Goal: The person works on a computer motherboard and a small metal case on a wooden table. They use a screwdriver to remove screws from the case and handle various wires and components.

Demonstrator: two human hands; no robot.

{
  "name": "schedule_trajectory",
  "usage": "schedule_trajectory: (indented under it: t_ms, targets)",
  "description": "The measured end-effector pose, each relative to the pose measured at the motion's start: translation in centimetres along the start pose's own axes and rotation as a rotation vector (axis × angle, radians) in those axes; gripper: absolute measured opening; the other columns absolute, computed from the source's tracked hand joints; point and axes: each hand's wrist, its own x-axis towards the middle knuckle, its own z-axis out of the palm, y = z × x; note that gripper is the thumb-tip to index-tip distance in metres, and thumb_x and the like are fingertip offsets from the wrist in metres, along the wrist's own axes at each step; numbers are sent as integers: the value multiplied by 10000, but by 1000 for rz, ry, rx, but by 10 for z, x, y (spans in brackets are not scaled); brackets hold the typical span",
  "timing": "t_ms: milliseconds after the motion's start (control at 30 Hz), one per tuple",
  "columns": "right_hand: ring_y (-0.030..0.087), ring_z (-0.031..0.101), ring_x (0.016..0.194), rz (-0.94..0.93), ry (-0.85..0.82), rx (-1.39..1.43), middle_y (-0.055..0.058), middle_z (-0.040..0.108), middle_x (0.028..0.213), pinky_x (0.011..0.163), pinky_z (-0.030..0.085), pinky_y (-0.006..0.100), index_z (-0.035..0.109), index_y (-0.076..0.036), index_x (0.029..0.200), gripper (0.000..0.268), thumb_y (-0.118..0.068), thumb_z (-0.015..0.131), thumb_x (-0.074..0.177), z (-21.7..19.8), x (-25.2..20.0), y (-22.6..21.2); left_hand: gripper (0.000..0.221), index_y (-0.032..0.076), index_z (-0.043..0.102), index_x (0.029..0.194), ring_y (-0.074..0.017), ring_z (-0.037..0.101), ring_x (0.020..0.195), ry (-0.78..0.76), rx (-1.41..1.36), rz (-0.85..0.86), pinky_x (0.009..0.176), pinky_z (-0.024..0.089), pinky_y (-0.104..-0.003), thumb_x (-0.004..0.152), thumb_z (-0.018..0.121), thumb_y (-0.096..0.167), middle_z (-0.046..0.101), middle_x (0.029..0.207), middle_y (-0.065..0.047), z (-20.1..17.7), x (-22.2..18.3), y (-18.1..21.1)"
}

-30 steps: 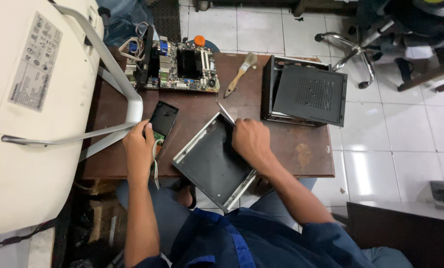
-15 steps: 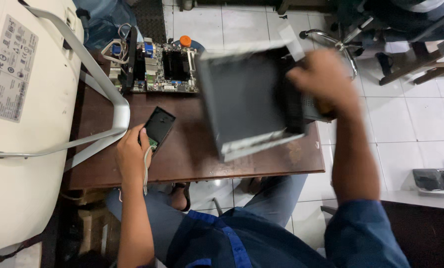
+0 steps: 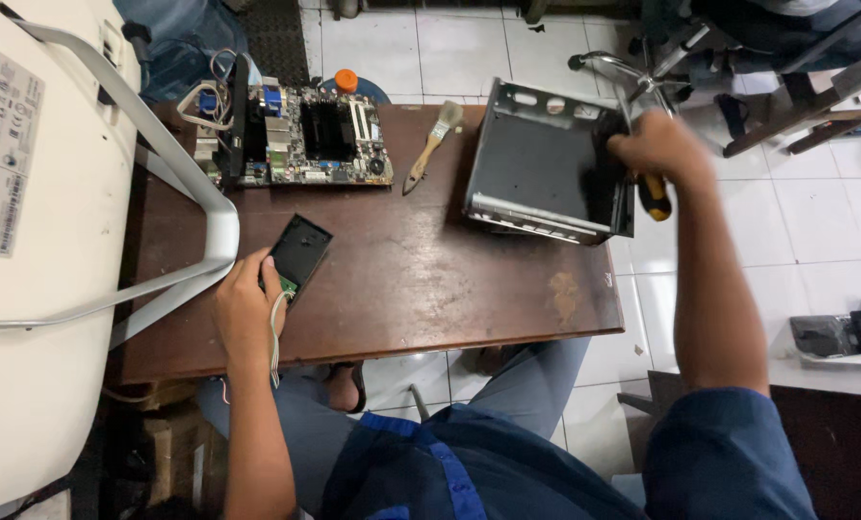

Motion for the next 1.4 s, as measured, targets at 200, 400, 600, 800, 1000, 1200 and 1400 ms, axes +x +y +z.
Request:
schedule_trajectory:
  t_ms: [200, 400, 600, 800, 1000, 1200, 1400]
  targets:
    - [506, 682, 1071, 32, 15, 12, 335, 715, 1201, 839, 513, 588, 656, 70, 1179, 559, -447, 634, 966, 9, -7, -15, 228, 64, 795, 1203, -354, 710, 924, -59, 3, 235, 827, 517, -471, 1053, 631, 117, 782, 1040, -142, 18, 6, 5]
    - [514, 707, 1025, -55, 116, 10, 367, 719, 1151, 832, 571, 600, 703, 110, 1185, 566, -417, 767, 989, 9, 0, -15, 202, 175, 851, 1132, -319, 639, 876, -174, 8, 521, 707, 514, -497, 989, 709, 189, 730, 929, -19, 52, 17, 48]
    - [592, 623, 1108, -174, 301, -97, 394, 702, 1170, 845, 514, 666, 683, 125, 1172, 792, -656, 775, 1084, 18, 9, -1, 309, 126, 785, 1295, -327, 627, 1081, -562, 0, 483, 912, 517, -516, 1056, 648, 266, 768, 1181, -95, 50, 57, 79]
    - [593, 630, 1049, -215, 429, -183, 374, 726, 1118, 775, 504, 663, 645, 40, 1223, 715, -659, 753, 1117, 17, -1, -8, 265, 37, 788, 1253, -325, 601, 1022, -331, -195, 505, 896, 514, -461, 1052, 672, 164, 758, 1113, -101, -12, 65, 85]
    - [615, 641, 962, -303, 543, -124, 393, 690, 1057, 768, 496, 686, 431, 50, 1297, 474, -269, 717, 1094, 5, -26, -30, 320, 63, 785, 1292, -285, 589, 1156, -431, -186, 473, 977, 511, -442, 1038, 696, 236, 752, 1234, -82, -38, 49, 97]
    - [180, 275, 639, -872, 188, 1470, 47, 158, 738, 562, 285, 296, 362, -232, 1155, 171, -137, 418, 1023, -14, -151, -88, 216, -14, 716, 1221, -374, 750, 983, 243, -435, 695, 859, 599, -473, 1061, 756, 125, 764, 1181, -191, -81, 24, 130]
    - [122, 329, 744, -885, -181, 2059, -21, 304, 806, 652, 347, 234, 500, -233, 1057, 165, -98, 590, 1030, 55, -218, -185, 559, 211, 539, 1559, -245, 835, 1160, -36, -549, 816, 979, 702, -342, 1112, 873, 244, 611, 1532, -207, -38, -9, 182]
